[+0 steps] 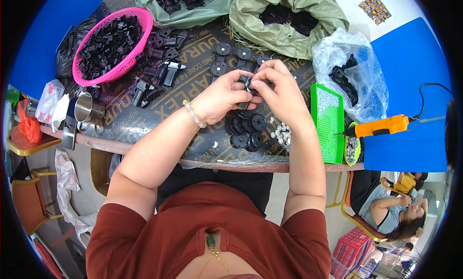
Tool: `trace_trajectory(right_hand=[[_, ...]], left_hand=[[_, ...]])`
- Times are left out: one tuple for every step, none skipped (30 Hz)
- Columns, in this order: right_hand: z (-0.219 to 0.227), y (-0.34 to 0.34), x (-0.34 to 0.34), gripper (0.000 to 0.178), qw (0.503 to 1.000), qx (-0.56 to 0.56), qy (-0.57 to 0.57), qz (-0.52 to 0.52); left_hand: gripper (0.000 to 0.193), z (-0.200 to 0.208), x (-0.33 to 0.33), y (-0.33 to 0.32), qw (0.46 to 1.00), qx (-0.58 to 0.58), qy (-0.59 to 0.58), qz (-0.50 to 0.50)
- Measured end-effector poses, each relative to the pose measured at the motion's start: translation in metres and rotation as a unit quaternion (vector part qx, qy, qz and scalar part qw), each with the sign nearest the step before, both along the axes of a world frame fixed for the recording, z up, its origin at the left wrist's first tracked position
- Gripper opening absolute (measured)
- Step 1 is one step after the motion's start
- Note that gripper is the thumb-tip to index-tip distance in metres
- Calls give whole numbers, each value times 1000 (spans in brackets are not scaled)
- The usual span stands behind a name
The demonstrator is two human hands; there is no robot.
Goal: The person assembles small black plastic housings by hand, inserting metal pins and springs into them.
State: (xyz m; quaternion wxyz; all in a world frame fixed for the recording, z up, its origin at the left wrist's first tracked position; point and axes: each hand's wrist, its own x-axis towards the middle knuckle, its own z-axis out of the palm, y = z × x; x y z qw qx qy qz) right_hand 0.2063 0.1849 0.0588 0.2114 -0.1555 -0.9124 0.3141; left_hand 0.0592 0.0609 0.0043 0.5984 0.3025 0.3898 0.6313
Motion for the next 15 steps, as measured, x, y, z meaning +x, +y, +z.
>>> trace_trajectory(right_hand=[[1,-1,-2,13,999,-26,15,-19],[0,-1,-3,15,997,-51,30,-39],[-5,5,-2,15,994,-52,75,-53],[-7,10,4,14,994,-63,59,-73],[-7,15,11,14,992,-73,43,-93],[-16,26,23,18,990,-100,13,-96],[-17,27,30,24,986,-140,-58,-75],[-18,26,37,30,974,-180,-128,-54],[-17,24,41,41,966,-147,-210,-34],[-17,22,42,45,968,-110,-227,4],[-18,20,41,45,967,-111,-228,4],[-18,16,40,50,969,-64,-240,13],[-16,10,35,55,967,-18,-251,25],[-9,3,30,56,956,-15,-291,22],[-12,1,29,56,956,-16,-291,21]], left_hand=[[46,0,-1,0,1000,-13,-10,2],[44,0,-1,-1,999,-25,-20,4],[44,0,-2,-1,999,-26,-21,3],[42,1,-2,0,999,-25,-29,19],[40,2,-2,-1,998,-25,-37,35],[36,8,0,1,997,-36,-49,50],[35,6,-3,0,996,-34,-55,61],[34,5,-6,0,995,-32,-62,73],[31,3,-6,1,994,-39,-54,87],[31,1,-8,3,994,-40,-55,87],[31,-1,-9,4,994,-32,-43,95],[30,-2,-9,4,994,-25,-30,102],[29,0,-9,3,993,-28,-34,109],[29,-1,-9,3,993,-31,-34,109],[29,0,-10,3,993,-29,-29,112]])
